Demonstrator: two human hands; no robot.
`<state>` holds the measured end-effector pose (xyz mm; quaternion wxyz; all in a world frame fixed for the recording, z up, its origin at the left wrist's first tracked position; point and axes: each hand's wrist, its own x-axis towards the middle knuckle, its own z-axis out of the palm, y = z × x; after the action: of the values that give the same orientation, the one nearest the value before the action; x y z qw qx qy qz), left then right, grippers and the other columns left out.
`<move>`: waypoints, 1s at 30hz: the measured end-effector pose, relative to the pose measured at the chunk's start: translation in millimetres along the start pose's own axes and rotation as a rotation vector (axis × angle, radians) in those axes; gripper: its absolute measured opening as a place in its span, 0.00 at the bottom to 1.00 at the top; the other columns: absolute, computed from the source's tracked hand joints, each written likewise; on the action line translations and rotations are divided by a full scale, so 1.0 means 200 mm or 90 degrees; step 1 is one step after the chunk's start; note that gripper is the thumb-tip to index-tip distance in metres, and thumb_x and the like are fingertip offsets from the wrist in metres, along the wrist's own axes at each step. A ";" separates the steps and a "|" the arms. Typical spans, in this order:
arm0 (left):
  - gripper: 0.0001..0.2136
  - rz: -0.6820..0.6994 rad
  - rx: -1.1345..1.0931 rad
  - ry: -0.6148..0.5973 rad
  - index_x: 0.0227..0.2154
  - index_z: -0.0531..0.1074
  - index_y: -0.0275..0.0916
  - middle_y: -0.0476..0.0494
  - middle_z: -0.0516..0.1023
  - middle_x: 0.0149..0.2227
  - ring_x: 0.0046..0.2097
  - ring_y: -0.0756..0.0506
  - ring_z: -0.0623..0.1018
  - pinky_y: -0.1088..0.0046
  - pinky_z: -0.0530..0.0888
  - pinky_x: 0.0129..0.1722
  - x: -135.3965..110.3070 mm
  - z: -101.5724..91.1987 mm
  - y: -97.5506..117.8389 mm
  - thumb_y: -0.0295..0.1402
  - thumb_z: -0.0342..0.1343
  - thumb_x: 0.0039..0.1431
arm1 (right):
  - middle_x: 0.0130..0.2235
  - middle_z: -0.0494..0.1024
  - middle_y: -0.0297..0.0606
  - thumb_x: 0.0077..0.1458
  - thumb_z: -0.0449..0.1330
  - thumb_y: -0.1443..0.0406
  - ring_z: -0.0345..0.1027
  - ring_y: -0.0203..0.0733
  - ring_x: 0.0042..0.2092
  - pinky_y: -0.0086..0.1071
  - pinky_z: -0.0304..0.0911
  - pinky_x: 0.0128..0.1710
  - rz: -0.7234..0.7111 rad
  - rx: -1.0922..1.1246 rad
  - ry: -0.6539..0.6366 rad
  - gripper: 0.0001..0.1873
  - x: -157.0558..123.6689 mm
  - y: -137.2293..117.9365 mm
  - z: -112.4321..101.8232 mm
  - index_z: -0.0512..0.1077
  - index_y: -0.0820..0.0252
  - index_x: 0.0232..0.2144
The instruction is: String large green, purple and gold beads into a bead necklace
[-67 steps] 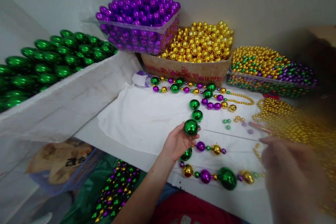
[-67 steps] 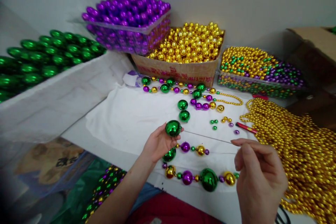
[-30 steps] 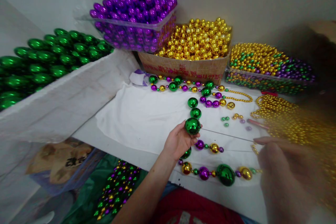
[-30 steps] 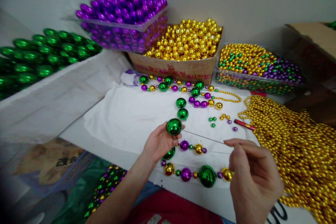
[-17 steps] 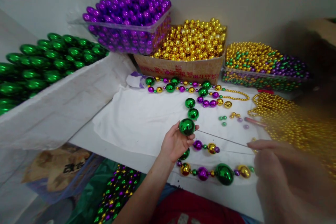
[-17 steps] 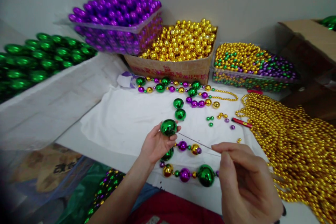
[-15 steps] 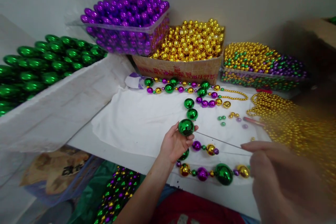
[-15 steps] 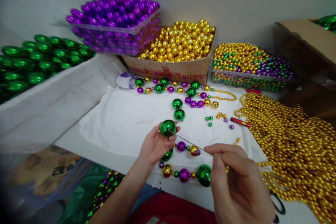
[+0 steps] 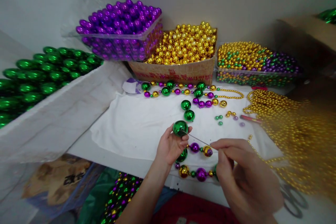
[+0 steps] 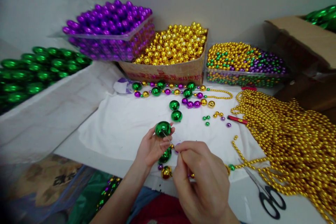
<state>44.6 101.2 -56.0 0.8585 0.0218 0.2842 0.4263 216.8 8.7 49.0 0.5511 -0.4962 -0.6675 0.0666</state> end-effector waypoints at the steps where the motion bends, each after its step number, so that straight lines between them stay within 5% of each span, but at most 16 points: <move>1: 0.16 0.001 -0.002 0.003 0.44 0.71 0.30 0.29 0.76 0.41 0.27 0.51 0.69 0.78 0.67 0.21 0.00 0.00 0.00 0.37 0.48 0.60 | 0.34 0.77 0.38 0.52 0.55 0.77 0.73 0.33 0.34 0.26 0.66 0.29 -0.009 -0.007 0.002 0.10 0.01 0.00 0.00 0.68 0.60 0.35; 8: 0.16 0.006 -0.009 -0.001 0.41 0.71 0.29 0.28 0.75 0.40 0.27 0.51 0.69 0.80 0.66 0.20 -0.01 0.00 -0.01 0.38 0.47 0.62 | 0.31 0.77 0.35 0.52 0.55 0.76 0.72 0.31 0.29 0.23 0.65 0.27 -0.042 -0.052 -0.033 0.08 0.05 -0.03 0.02 0.69 0.59 0.27; 30: 0.15 0.008 -0.024 0.011 0.37 0.73 0.29 0.32 0.78 0.39 0.26 0.50 0.72 0.76 0.68 0.23 -0.02 0.01 -0.02 0.37 0.49 0.61 | 0.36 0.75 0.44 0.57 0.54 0.75 0.69 0.40 0.36 0.31 0.61 0.32 -0.106 0.006 -0.101 0.06 -0.04 0.11 0.26 0.64 0.60 0.34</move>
<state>46.9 95.6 -53.6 0.8537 0.0036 0.2834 0.4369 187.2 38.0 9.7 0.5025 -0.4298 -0.7475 0.0628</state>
